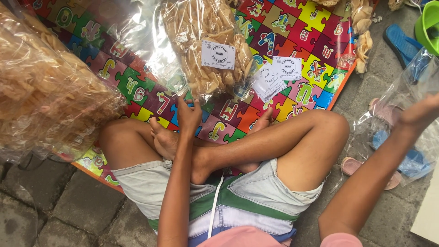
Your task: The person sits on a colorful mat and packs round, light-brown snacks into clear plastic bags. They place a small white label on each bag, fold the top, and set the finished package aside. The process is repeated for multiple bags.
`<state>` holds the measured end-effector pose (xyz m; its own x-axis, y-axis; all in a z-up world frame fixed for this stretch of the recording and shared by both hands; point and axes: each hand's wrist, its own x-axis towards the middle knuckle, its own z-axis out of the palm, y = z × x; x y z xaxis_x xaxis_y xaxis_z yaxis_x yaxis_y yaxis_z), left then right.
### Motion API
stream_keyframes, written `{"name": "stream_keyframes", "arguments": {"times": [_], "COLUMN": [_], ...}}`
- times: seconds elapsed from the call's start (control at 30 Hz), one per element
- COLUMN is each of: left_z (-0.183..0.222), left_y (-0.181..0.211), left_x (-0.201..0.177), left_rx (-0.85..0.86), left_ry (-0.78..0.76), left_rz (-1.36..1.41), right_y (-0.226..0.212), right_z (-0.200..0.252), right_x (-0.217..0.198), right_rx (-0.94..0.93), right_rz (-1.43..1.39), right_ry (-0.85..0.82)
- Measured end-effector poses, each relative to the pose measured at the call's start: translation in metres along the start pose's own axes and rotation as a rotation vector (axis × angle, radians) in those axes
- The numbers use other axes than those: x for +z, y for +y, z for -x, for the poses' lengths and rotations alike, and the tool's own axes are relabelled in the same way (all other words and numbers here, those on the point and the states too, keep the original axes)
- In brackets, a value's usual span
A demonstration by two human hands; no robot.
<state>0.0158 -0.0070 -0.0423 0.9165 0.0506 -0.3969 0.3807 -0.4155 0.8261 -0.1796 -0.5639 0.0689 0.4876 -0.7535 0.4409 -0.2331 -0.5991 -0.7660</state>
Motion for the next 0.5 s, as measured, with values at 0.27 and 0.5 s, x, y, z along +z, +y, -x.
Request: {"name": "stream_keyframes", "arguments": {"times": [0.27, 0.5], "left_z": [-0.006, -0.031], "left_y": [-0.005, -0.045], "left_x": [0.002, 0.017], "left_rx": [-0.041, -0.042], "left_ry": [-0.019, 0.039], "left_rz": [-0.036, 0.063], "right_y": [-0.136, -0.114], "right_z": [0.015, 0.103], "right_x": [0.116, 0.248], "right_rx": [-0.158, 0.311], "right_rz": [0.556, -0.112], "right_ry": [-0.067, -0.847]}}
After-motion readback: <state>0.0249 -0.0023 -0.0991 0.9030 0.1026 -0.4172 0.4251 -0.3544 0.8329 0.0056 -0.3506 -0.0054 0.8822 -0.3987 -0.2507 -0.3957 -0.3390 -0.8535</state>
